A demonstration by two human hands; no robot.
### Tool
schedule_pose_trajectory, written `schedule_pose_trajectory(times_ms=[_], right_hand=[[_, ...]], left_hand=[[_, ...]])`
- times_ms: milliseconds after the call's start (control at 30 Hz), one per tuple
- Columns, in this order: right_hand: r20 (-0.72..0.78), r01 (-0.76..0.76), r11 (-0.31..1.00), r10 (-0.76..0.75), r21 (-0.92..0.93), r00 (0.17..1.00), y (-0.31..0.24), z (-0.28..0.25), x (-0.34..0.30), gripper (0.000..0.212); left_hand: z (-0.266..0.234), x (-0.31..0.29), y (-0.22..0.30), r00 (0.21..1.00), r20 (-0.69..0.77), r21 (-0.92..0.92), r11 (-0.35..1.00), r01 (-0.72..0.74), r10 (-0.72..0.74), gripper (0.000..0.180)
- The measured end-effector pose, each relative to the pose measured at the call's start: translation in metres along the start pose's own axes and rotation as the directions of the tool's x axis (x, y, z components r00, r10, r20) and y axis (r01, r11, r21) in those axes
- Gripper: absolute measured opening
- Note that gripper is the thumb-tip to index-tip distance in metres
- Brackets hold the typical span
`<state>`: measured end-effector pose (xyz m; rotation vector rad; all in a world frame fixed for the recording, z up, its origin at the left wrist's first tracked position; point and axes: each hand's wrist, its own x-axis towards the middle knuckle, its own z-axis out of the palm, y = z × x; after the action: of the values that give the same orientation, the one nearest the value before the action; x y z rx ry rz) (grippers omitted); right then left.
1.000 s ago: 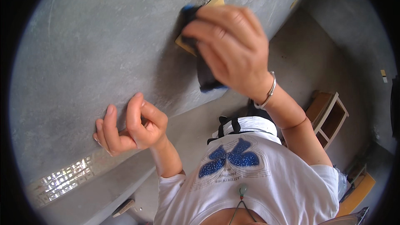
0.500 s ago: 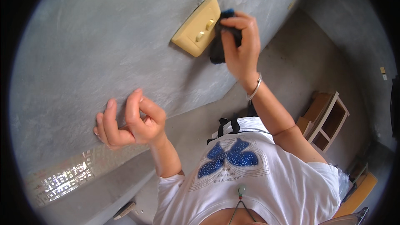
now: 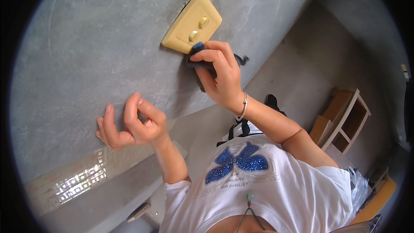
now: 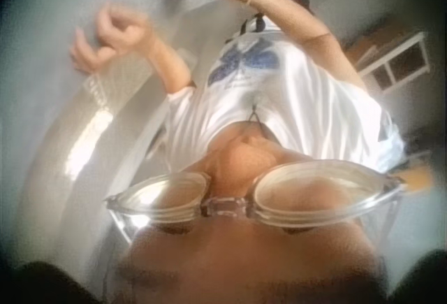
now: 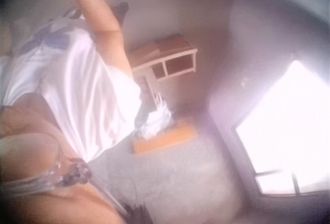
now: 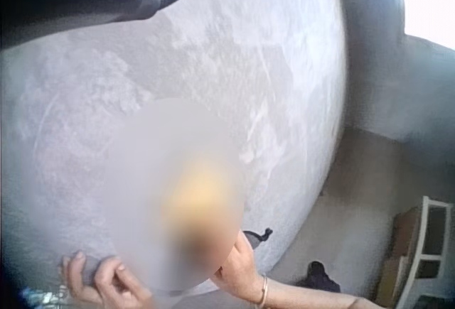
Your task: The person wipes a light switch plate and the surrounding wall with a blue cloth, handling two separate switch areas on the same wall.
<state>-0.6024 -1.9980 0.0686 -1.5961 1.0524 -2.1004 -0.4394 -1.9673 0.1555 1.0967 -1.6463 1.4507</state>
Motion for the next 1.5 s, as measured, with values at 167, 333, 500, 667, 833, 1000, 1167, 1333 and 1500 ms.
schedule_pose_trajectory(times_ms=[167,333,500,667,833,1000,1167,1333,1500], right_hand=[[-0.148,-0.053,0.984,0.027,-0.170,0.989,0.039,-0.024,0.036,0.026],[-0.100,-0.099,0.995,0.099,0.005,0.990,0.012,-0.037,0.032,0.039],[0.016,0.237,0.966,-0.236,-0.100,0.972,-0.013,-0.015,0.038,0.049],[0.025,0.306,0.936,-0.307,-0.176,0.952,-0.006,-0.012,0.037,0.043],[0.038,0.301,0.939,-0.299,-0.168,0.954,-0.008,-0.009,0.043,0.044],[0.074,0.253,0.950,-0.244,-0.180,0.967,-0.012,-0.011,0.042,0.041],[0.048,0.240,0.954,-0.235,-0.182,0.971,-0.023,-0.008,0.056,0.036],[0.045,0.228,0.958,-0.223,-0.173,0.974,-0.022,-0.006,0.049,0.035],[-0.027,0.250,0.948,-0.260,-0.197,0.965,-0.024,0.000,0.064,0.040]], left_hand=[[-0.012,0.008,-0.005,1.000,0.020,-0.152,0.988,0.023,-0.020,0.014],[-0.032,0.011,-0.025,0.984,-0.107,-0.153,0.981,0.123,-0.140,0.015],[-0.018,0.005,-0.036,0.999,-0.047,0.061,0.998,0.001,0.002,0.020],[-0.016,0.005,-0.037,0.998,-0.061,0.057,0.998,0.014,-0.011,0.022],[-0.017,0.005,-0.039,0.999,-0.040,0.065,0.998,0.026,-0.023,0.023],[-0.017,0.003,-0.044,0.999,-0.050,0.044,0.999,0.021,-0.019,0.023],[-0.019,0.002,-0.044,0.998,-0.048,0.015,0.999,0.035,-0.034,0.023],[-0.018,0.004,-0.046,0.999,-0.045,-0.001,1.000,0.006,-0.006,0.021],[-0.018,0.000,-0.047,0.999,-0.030,-0.007,1.000,0.013,-0.014,0.021]])
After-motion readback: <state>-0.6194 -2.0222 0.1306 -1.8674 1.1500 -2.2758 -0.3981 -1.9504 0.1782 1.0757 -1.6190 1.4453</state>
